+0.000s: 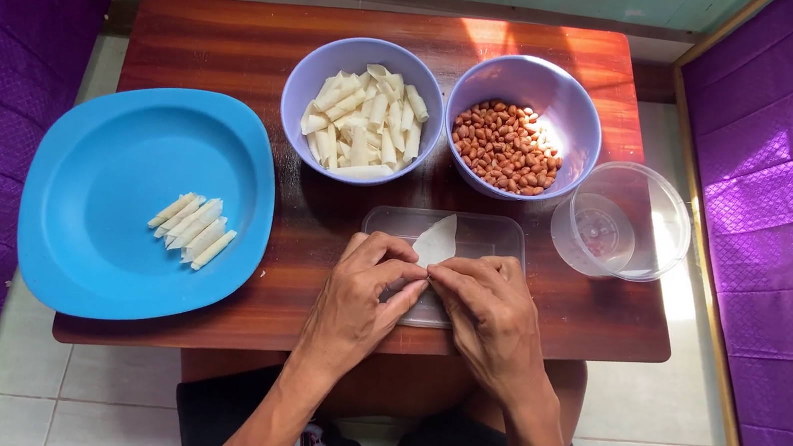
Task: A person manually wraps peanuts and sliced food items into small white wrappers, rolling them into individual packets and placing them on a plate.
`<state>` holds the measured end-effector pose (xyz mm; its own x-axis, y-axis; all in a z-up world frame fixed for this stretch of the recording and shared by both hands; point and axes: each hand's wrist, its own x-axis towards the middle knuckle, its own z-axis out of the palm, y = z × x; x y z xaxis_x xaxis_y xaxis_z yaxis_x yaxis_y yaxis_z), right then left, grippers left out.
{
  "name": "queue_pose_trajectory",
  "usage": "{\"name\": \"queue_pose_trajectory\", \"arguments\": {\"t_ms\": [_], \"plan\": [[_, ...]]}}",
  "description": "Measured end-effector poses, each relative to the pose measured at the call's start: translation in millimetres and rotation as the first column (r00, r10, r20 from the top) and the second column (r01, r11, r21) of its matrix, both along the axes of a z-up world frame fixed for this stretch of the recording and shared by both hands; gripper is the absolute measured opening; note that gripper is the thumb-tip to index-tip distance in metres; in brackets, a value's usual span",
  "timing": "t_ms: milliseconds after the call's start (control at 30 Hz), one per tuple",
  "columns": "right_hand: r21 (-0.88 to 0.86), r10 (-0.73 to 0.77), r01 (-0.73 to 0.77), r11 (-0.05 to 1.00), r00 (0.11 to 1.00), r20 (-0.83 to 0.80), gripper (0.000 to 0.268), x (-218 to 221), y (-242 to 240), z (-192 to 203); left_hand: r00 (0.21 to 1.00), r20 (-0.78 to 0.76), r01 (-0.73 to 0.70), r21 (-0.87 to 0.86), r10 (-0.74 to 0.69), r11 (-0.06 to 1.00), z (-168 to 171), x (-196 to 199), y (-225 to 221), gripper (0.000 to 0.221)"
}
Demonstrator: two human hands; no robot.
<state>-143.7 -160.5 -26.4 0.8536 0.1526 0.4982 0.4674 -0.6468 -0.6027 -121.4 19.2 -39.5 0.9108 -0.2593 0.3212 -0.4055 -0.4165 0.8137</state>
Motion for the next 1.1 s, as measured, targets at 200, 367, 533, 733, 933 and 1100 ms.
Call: {"name": "queue_pose_trajectory", "arguments": {"t_ms": [200,367,533,733,933,1100], "plan": [[0.032,0.001,-0.001,0.999,1.000,-0.010,0.019,-0.6,-0.8,2.4,1.000,-0.003,0.006,-0.007,-0.006,1.000,1.8,0.7,-1.1,0.006],[0.051,0.034,-0.034,0.998,0.999,0.006,0.026,1.3,-3.7,0.3,1.000,0.000,0.002,-0.007,-0.002,1.000,-1.4,1.6,-1.5,0.006],[0.045,0.024,-0.025,0.999,0.999,0.028,0.032,1.6,-3.5,-4.3,1.000,-0.011,0.010,0.003,-0.010,1.000,1.0,1.8,-2.4,0.006],[0.071,-0.032,0.028,0.997,0.998,0.059,0.030,1.1,-0.3,-5.2,1.000,-0.001,0.000,-0.011,0.000,1.000,-1.5,1.2,-2.7,0.013],[0.080,-0.058,0.052,0.995,0.996,0.067,0.037,-1.8,1.7,-5.4,0.998,0.049,0.043,0.047,-0.046,0.998,-1.9,-0.7,0.1,0.017],[0.069,-0.067,0.065,0.995,0.997,0.032,0.032,-4.3,-1.7,-6.7,0.998,0.045,0.048,0.061,-0.051,0.997,0.7,-2.5,0.0,0.010]]}}
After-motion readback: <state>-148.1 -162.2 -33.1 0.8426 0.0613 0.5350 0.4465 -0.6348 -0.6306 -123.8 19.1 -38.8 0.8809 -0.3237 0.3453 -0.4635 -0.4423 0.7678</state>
